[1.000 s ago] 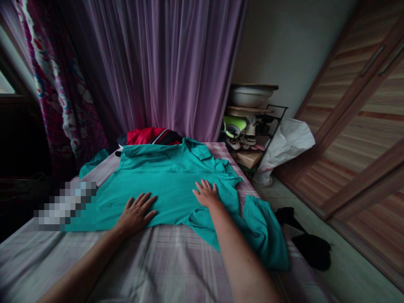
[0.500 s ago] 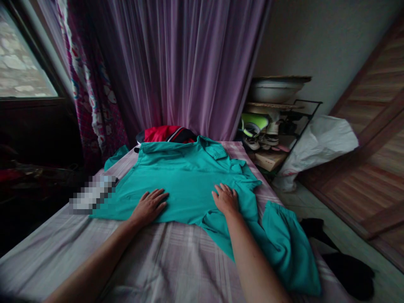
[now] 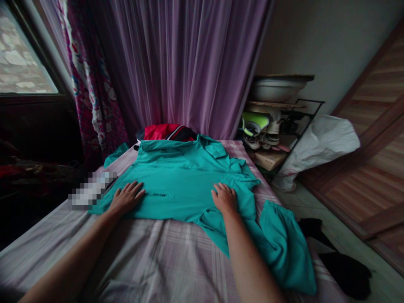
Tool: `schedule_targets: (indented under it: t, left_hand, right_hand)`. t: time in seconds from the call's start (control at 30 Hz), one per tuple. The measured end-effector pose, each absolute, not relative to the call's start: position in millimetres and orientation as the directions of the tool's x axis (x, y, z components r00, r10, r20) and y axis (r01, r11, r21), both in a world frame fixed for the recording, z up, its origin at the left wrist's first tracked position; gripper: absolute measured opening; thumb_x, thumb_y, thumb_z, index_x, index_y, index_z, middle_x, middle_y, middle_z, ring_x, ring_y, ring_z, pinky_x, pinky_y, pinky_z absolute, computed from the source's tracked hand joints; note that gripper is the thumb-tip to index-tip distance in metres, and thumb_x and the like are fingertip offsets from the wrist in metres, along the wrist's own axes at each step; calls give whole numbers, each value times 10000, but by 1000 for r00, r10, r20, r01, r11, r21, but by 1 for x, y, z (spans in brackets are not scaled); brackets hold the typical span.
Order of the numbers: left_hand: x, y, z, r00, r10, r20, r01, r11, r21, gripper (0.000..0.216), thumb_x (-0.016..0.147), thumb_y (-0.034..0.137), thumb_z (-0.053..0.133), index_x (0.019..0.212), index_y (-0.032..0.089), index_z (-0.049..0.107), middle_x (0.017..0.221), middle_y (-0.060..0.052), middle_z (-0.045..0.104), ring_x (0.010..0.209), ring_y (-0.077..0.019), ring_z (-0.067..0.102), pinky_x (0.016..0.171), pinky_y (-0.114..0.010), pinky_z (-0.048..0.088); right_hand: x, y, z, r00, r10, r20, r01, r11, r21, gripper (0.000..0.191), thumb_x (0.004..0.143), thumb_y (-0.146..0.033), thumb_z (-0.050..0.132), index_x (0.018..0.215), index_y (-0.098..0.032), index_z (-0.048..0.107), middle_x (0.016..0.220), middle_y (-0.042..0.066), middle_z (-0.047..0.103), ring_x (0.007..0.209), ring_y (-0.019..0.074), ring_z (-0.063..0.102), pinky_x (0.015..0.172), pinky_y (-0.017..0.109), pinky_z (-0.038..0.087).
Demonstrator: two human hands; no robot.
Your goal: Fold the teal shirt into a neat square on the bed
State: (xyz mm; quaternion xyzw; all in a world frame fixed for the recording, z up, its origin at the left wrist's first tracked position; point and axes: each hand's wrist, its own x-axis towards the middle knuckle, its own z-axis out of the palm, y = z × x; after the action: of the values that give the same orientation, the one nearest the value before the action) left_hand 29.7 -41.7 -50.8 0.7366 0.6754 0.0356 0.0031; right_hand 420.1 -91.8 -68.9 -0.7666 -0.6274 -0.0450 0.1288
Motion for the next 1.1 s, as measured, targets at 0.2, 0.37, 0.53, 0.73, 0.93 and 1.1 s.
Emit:
schedule_targets:
  t: [0.2, 0.37, 0.53, 0.73, 0.93, 1.1]
  left_hand:
    - [9, -31, -58, 4, 995, 95, 999, -9, 52, 577, 979, 511, 320, 1498, 275, 408, 1584, -89, 384, 1460, -310, 327, 1168, -549, 257]
    - [10, -27, -56, -73, 995, 73, 997, 70, 45, 622, 974, 557, 284, 1503, 253, 404, 1587, -115, 369, 1457, -341, 320, 1152, -542, 274]
    - [5, -24, -51, -104, 992, 76, 994, 102, 35, 628, 968, 591, 261, 1496, 283, 404, 1581, -90, 385, 1449, -337, 334, 1153, -529, 270]
    - [12, -19, -36, -141, 989, 34, 990, 140, 32, 616, 968, 585, 260, 1409, 241, 517, 1555, -122, 423, 1428, -355, 371, 1146, -590, 255]
    - [82, -18, -33, 130, 982, 136, 988, -141, 71, 564, 1004, 504, 265, 1425, 223, 513, 1572, -108, 401, 1468, -302, 316, 1189, -532, 226]
    - [90, -17, -48, 242, 968, 68, 963, -248, 105, 518, 1013, 484, 268, 1465, 310, 455, 1576, -54, 404, 1465, -291, 325, 1162, -572, 262]
  right_hand:
    - [423, -94, -70, 170, 955, 243, 980, -139, -141, 401, 946, -302, 427, 1276, -271, 653, 1394, 77, 606, 1296, 238, 514, 1085, 426, 349]
    - [428, -94, -75, 140, 955, 260, 987, -113, -117, 388, 949, -297, 430, 1246, -230, 670, 1380, 91, 615, 1282, 237, 532, 1068, 391, 375]
    - [434, -90, -83, 105, 953, 285, 990, -75, -116, 375, 944, -284, 438, 1225, -236, 681, 1346, 91, 639, 1262, 234, 548, 1045, 379, 396]
    - [434, -89, -87, 116, 949, 293, 988, -82, -128, 378, 936, -286, 442, 1225, -239, 681, 1354, 94, 633, 1269, 237, 544, 1053, 392, 393]
    - [432, -91, -83, 118, 956, 270, 990, -94, -101, 403, 943, -293, 424, 1249, -202, 670, 1372, 107, 619, 1279, 239, 537, 1066, 384, 381]
    - [433, -92, -82, 114, 957, 265, 991, -91, -98, 402, 951, -292, 410, 1250, -216, 669, 1382, 95, 613, 1292, 228, 526, 1067, 367, 383]
